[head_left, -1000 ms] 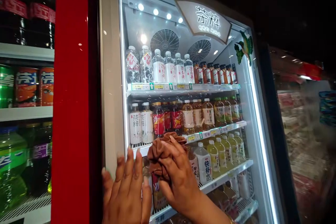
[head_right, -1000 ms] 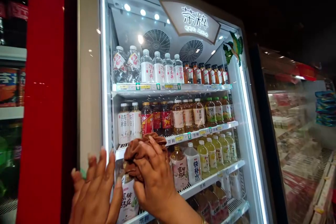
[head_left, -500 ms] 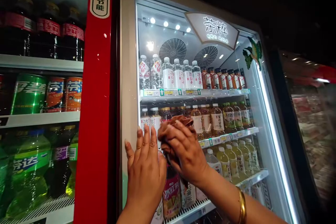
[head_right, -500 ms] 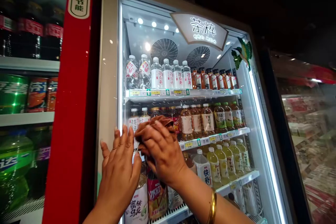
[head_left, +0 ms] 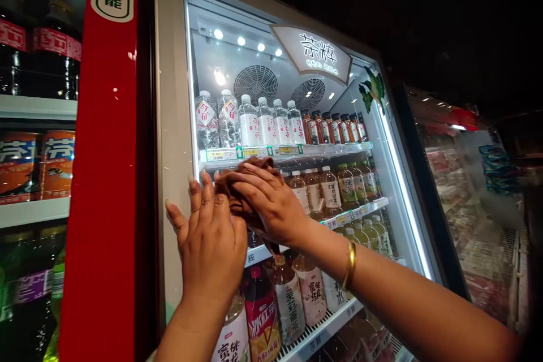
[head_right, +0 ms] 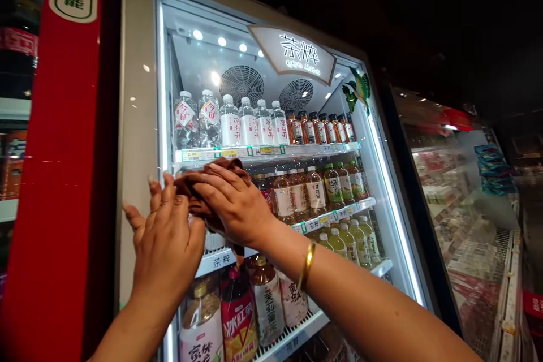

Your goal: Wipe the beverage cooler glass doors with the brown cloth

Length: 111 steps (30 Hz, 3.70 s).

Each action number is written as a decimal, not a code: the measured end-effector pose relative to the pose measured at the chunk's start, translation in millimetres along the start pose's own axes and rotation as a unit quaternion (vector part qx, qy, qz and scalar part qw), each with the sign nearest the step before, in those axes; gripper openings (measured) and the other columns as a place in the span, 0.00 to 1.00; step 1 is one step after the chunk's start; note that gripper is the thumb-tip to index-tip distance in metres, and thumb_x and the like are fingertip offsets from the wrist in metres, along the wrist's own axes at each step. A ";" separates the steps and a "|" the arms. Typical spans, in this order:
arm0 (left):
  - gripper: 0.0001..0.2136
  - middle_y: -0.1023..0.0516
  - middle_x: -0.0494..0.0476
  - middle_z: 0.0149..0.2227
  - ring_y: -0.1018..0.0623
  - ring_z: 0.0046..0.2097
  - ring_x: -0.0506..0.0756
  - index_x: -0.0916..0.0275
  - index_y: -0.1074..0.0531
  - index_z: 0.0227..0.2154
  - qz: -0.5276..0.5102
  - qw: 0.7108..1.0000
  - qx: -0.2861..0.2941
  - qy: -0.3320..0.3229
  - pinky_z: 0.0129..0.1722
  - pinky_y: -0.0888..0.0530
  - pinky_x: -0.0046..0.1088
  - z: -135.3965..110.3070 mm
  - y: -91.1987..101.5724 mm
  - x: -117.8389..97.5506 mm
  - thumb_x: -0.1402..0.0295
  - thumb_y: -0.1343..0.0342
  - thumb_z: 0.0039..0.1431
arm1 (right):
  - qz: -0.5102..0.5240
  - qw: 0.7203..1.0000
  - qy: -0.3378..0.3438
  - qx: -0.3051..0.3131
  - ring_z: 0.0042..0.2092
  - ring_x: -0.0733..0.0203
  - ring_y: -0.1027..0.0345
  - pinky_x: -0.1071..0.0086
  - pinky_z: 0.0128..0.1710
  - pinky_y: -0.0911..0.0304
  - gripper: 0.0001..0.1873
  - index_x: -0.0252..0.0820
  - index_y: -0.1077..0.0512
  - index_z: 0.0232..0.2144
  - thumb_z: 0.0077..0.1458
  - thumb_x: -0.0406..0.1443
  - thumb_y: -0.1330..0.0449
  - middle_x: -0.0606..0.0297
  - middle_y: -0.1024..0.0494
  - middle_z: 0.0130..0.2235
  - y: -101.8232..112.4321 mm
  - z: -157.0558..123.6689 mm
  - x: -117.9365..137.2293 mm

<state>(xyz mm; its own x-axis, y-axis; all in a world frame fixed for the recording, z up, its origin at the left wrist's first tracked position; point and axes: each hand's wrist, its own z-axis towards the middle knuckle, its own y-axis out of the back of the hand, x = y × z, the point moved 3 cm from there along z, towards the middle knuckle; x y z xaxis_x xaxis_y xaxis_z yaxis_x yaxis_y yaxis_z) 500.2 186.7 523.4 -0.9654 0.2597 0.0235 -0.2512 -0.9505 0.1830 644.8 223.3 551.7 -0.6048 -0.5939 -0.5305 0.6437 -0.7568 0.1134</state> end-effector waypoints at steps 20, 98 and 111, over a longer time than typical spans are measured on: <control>0.33 0.55 0.71 0.76 0.56 0.77 0.65 0.72 0.54 0.74 0.076 0.997 0.032 0.004 0.75 0.60 0.57 126.7 -25.8 -75.0 0.63 0.63 0.69 | -0.039 0.995 -0.065 -0.065 0.70 0.47 0.42 0.50 0.73 0.45 0.29 0.40 0.34 0.61 0.58 0.36 0.37 0.54 0.31 0.66 45.1 33.3 -147.0; 0.32 0.56 0.67 0.77 0.56 0.78 0.63 0.73 0.56 0.74 0.107 0.988 -0.009 -0.108 0.76 0.63 0.54 181.7 -185.9 -281.4 0.63 0.64 0.71 | -0.070 0.979 -0.146 -0.122 0.60 0.40 0.38 0.41 0.65 0.39 0.25 0.42 0.33 0.54 0.54 0.34 0.37 0.50 0.29 0.57 130.0 -114.7 -356.3; 0.33 0.62 0.66 0.77 0.60 0.78 0.61 0.76 0.55 0.73 0.064 0.996 0.045 -0.044 0.76 0.63 0.51 196.7 -211.8 -340.0 0.69 0.61 0.67 | -0.048 0.993 -0.093 -0.052 0.64 0.42 0.40 0.44 0.69 0.45 0.28 0.39 0.34 0.58 0.55 0.33 0.38 0.47 0.30 0.61 152.0 -131.5 -394.3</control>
<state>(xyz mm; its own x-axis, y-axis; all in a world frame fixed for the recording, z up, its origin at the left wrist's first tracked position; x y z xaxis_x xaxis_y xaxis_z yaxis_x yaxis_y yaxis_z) 895.4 333.3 670.0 -0.9784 0.1551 0.1368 -0.1157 -0.9587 0.2598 1042.8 378.3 667.6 -0.7353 -0.5688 -0.3686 0.6186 -0.7854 -0.0221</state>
